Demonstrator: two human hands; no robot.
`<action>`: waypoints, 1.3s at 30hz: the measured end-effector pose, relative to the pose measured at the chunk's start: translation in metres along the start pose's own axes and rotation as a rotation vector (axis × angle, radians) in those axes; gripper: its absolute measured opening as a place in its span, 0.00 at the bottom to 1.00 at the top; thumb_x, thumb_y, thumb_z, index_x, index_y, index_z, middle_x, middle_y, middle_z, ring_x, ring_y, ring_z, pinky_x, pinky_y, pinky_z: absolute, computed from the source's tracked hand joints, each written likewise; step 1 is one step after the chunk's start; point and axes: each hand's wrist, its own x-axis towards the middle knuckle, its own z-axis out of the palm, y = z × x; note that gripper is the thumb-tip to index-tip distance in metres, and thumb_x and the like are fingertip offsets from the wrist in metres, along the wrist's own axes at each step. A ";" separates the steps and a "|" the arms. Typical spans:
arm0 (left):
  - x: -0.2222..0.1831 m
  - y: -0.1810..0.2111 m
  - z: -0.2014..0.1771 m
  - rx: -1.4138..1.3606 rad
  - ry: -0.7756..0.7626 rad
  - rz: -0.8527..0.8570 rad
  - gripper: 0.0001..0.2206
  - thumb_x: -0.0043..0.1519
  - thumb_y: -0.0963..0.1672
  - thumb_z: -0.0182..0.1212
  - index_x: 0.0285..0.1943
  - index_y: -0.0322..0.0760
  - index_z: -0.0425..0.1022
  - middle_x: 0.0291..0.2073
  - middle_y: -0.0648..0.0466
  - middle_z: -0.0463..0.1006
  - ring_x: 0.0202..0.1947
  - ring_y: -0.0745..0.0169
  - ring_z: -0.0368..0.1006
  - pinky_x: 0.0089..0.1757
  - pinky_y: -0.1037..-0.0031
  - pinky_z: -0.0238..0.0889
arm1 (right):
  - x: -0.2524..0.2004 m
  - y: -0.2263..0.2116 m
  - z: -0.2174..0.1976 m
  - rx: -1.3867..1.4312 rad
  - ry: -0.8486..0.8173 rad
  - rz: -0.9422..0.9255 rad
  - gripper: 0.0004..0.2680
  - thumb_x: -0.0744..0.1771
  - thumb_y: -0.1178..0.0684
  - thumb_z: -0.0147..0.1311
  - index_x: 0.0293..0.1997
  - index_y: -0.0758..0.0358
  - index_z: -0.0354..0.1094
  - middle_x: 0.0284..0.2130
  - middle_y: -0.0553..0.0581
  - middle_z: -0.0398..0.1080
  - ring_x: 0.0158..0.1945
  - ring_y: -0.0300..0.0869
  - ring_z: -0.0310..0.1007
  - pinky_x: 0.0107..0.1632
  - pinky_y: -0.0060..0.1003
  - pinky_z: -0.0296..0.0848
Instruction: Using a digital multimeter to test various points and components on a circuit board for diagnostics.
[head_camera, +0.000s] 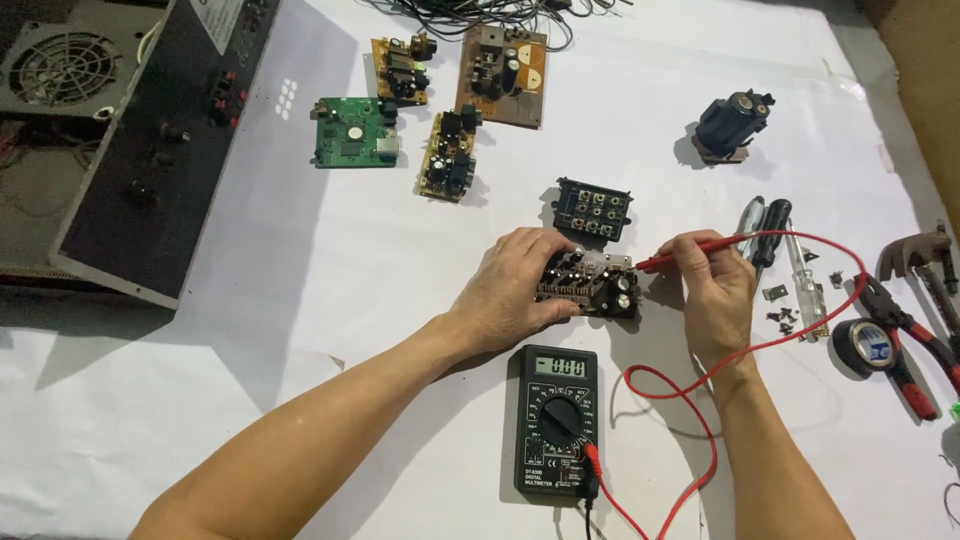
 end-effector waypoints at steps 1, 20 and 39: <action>0.000 0.001 -0.001 -0.001 0.000 -0.001 0.28 0.55 0.48 0.73 0.61 0.39 0.66 0.47 0.50 0.74 0.60 0.52 0.68 0.66 0.58 0.52 | 0.000 0.000 0.000 -0.001 -0.001 0.001 0.11 0.75 0.47 0.49 0.43 0.63 0.71 0.31 0.62 0.72 0.36 0.44 0.77 0.41 0.41 0.82; -0.001 0.005 -0.003 -0.015 -0.002 -0.014 0.29 0.55 0.47 0.74 0.63 0.37 0.66 0.49 0.48 0.75 0.61 0.53 0.68 0.67 0.56 0.49 | -0.002 0.002 0.005 0.024 0.027 0.014 0.12 0.75 0.44 0.48 0.42 0.61 0.71 0.32 0.59 0.72 0.40 0.43 0.77 0.44 0.43 0.83; -0.002 0.002 0.000 -0.043 0.012 0.006 0.30 0.52 0.46 0.75 0.64 0.38 0.68 0.52 0.50 0.77 0.62 0.55 0.70 0.67 0.61 0.50 | 0.004 0.029 -0.003 0.019 0.055 0.009 0.13 0.75 0.44 0.48 0.42 0.62 0.72 0.33 0.59 0.73 0.42 0.48 0.80 0.45 0.46 0.82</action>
